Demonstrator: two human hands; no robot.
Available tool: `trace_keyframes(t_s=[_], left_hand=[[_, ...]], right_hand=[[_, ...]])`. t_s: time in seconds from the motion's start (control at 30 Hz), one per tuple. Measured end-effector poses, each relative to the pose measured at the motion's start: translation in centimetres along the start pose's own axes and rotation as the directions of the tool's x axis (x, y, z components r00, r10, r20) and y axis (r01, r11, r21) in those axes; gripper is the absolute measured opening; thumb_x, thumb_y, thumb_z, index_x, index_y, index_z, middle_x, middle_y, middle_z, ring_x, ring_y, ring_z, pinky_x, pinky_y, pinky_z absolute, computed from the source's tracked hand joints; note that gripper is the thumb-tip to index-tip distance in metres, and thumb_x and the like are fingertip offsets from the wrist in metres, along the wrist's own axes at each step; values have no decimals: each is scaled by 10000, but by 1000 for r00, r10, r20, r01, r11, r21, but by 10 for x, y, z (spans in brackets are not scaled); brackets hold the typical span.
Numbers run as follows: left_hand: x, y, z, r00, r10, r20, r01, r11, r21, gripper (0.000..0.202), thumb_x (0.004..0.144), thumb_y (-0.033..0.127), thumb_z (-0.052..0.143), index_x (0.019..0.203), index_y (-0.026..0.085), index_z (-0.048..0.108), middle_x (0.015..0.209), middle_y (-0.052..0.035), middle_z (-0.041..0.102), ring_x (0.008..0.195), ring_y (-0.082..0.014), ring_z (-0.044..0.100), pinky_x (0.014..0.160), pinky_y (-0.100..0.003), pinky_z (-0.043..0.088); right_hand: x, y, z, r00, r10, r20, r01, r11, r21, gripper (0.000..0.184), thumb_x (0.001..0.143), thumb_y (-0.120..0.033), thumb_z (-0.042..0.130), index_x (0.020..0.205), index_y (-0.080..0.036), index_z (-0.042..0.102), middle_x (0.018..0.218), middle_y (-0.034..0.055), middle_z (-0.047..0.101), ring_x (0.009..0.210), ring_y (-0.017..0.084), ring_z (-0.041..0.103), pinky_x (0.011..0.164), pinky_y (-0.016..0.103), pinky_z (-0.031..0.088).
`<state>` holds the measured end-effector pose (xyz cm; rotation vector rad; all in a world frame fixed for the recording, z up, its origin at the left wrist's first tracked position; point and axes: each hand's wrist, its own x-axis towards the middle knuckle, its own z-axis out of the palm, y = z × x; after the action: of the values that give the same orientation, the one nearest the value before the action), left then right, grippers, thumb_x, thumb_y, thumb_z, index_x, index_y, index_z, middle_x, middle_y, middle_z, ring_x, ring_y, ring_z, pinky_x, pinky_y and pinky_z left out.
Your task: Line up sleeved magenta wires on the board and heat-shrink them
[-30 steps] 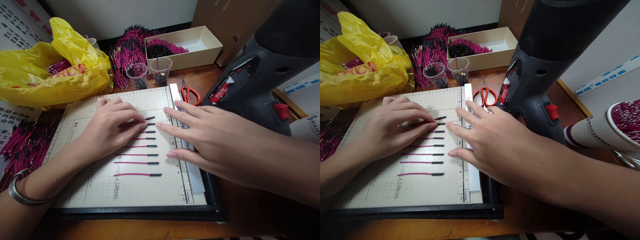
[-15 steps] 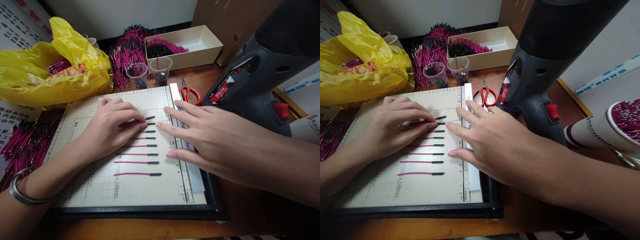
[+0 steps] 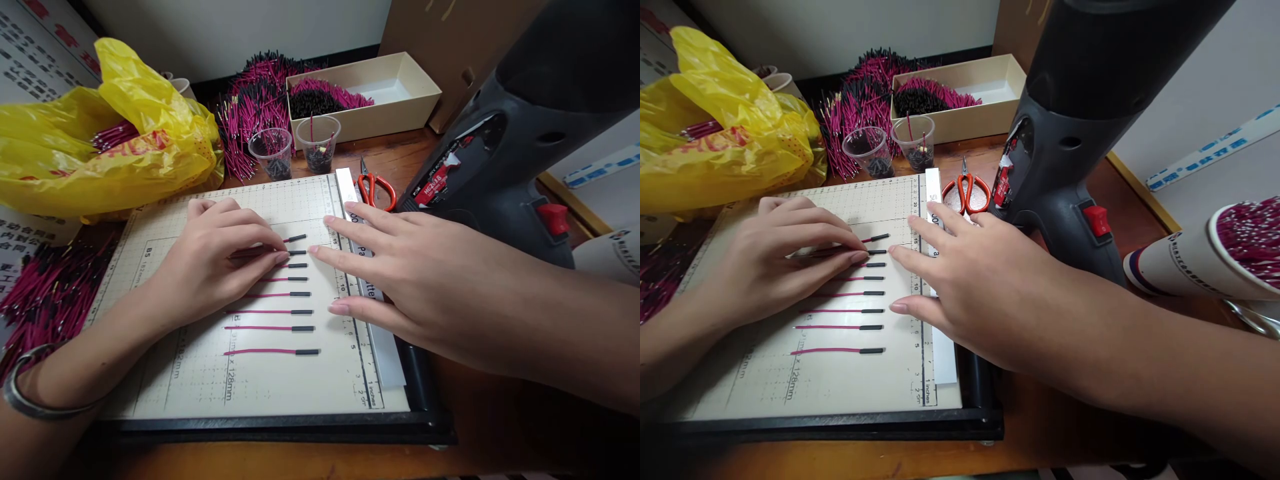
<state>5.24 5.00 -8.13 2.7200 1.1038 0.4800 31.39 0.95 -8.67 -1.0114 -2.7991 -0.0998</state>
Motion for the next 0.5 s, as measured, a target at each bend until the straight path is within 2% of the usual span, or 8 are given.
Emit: trace_keyframes(t_s=[0.27,0.5], left_hand=[[1,2,-1,1000,-30,-1,30,999,15,204,972,371,603,875,256,740,883,4,780,797,-202,630,759,-405,313],[1,2,0,999,-37,9,37,999,12,214,991,390,583,924,278,752,921,5,784,826,-211,634,768,-415,323]], right_hand=[[-1,0,0,1000,4,12,-4,1000,-6,540,1087,-426,316,1443,-158,620,1502,212,561,1414,451,517,1013,593,562],[-2,0,-1,999,-8,44,7,1000,24,519,1072,-419,400,1488,-159,571,1538,221,517,1460,435,467,1045,597,534]])
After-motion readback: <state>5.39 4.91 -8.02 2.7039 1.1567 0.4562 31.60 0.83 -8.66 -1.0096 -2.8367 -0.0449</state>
